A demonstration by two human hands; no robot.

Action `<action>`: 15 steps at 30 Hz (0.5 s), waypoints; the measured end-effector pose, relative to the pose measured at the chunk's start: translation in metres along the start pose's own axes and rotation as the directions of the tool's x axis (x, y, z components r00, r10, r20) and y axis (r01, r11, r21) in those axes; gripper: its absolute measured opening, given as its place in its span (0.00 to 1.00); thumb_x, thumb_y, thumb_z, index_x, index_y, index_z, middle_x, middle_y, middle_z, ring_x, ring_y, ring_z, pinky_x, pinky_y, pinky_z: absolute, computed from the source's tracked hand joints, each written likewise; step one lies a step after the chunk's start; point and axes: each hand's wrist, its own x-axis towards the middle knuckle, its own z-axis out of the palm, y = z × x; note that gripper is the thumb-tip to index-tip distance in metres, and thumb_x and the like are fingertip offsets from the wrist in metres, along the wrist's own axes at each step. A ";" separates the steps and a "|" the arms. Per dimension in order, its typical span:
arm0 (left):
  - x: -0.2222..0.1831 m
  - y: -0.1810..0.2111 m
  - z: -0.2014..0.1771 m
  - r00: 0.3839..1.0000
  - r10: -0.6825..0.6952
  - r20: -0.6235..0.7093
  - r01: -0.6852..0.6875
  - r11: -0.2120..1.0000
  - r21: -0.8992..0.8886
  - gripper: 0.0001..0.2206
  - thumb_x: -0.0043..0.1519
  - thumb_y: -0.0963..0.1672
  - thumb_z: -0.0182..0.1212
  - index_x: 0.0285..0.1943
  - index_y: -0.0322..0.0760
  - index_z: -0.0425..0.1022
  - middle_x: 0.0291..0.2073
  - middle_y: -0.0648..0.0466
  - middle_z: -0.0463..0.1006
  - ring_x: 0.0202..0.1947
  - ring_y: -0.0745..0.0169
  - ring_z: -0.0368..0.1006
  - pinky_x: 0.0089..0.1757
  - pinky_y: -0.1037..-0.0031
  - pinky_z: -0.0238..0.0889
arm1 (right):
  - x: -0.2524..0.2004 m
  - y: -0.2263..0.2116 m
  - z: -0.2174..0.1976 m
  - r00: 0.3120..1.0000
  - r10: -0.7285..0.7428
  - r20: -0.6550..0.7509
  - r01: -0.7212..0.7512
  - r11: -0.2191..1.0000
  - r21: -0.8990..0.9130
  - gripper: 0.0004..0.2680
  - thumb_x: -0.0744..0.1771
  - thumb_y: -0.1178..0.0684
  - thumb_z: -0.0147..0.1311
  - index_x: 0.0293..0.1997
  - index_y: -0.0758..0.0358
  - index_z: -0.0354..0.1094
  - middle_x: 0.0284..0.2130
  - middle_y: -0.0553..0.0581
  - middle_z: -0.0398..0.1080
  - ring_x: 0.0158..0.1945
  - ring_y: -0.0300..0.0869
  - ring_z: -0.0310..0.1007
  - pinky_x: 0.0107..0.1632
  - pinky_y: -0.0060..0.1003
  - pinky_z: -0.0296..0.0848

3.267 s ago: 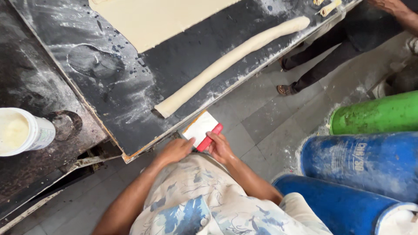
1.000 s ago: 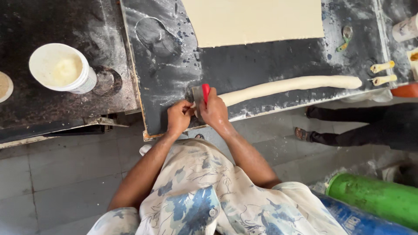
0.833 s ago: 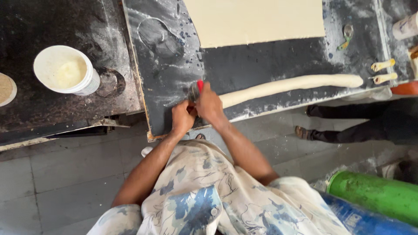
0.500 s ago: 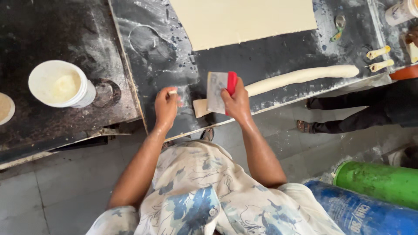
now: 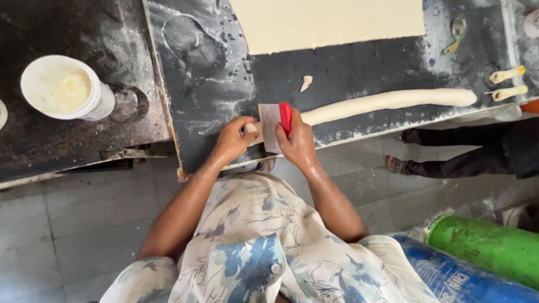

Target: The person rolls out and shapes dough on a floured surface, uses a scraper to cut the dough into portions, and then rolls and layers additional sheets of dough.

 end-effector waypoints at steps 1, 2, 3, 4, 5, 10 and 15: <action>-0.005 -0.003 0.002 1.000 -0.023 0.007 0.024 0.999 -0.036 0.17 0.58 0.38 0.68 0.56 0.32 0.77 0.52 0.47 0.79 0.49 0.58 0.79 0.47 0.69 0.74 | 0.000 -0.001 0.005 1.000 -0.008 0.004 0.008 1.000 0.001 0.09 0.66 0.57 0.56 0.46 0.68 0.61 0.26 0.73 0.70 0.33 0.67 0.74 0.33 0.54 0.69; -0.008 -0.006 0.006 1.000 0.001 0.007 -0.001 0.996 -0.087 0.17 0.58 0.38 0.69 0.56 0.32 0.77 0.52 0.47 0.79 0.51 0.58 0.79 0.48 0.70 0.74 | -0.001 0.000 0.008 1.000 -0.014 0.007 0.014 1.000 0.000 0.09 0.66 0.57 0.55 0.46 0.68 0.62 0.26 0.74 0.71 0.34 0.69 0.73 0.34 0.56 0.69; -0.010 -0.008 0.009 1.000 0.026 0.005 -0.025 0.990 -0.137 0.16 0.58 0.38 0.69 0.56 0.31 0.77 0.53 0.48 0.79 0.52 0.58 0.79 0.49 0.70 0.75 | -0.002 0.000 0.010 1.000 -0.012 0.013 0.012 1.000 -0.004 0.09 0.66 0.57 0.55 0.47 0.68 0.61 0.26 0.74 0.71 0.34 0.69 0.73 0.34 0.56 0.69; -0.008 -0.010 0.010 0.998 0.056 0.001 -0.055 0.981 -0.187 0.16 0.58 0.37 0.69 0.56 0.31 0.77 0.53 0.48 0.79 0.54 0.59 0.78 0.50 0.70 0.75 | 0.000 0.001 0.012 1.000 -0.013 0.016 0.014 1.000 -0.009 0.09 0.66 0.57 0.55 0.47 0.68 0.61 0.26 0.74 0.71 0.34 0.70 0.73 0.34 0.57 0.69; -0.007 -0.011 0.010 0.999 0.051 -0.002 -0.051 0.980 -0.193 0.17 0.58 0.37 0.70 0.56 0.31 0.77 0.53 0.48 0.79 0.55 0.58 0.78 0.51 0.70 0.75 | 0.000 0.001 0.013 1.000 -0.015 0.018 0.015 1.000 -0.014 0.09 0.66 0.57 0.55 0.47 0.68 0.60 0.26 0.74 0.71 0.35 0.70 0.73 0.34 0.57 0.68; -0.005 -0.012 0.003 0.999 0.034 -0.009 -0.035 0.980 -0.196 0.17 0.57 0.37 0.71 0.55 0.29 0.76 0.54 0.48 0.78 0.57 0.54 0.76 0.52 0.68 0.76 | 0.006 -0.001 0.019 0.999 0.024 0.036 -0.024 1.000 0.000 0.09 0.66 0.57 0.54 0.46 0.68 0.59 0.26 0.73 0.71 0.34 0.69 0.74 0.34 0.56 0.69; -0.010 -0.001 0.003 0.996 0.066 -0.057 -0.074 0.987 -0.145 0.15 0.57 0.37 0.71 0.52 0.29 0.78 0.51 0.47 0.77 0.52 0.55 0.79 0.49 0.69 0.79 | 0.010 -0.007 0.026 0.999 0.032 0.027 -0.030 0.997 -0.069 0.10 0.66 0.56 0.54 0.48 0.68 0.59 0.26 0.74 0.72 0.34 0.70 0.73 0.34 0.59 0.68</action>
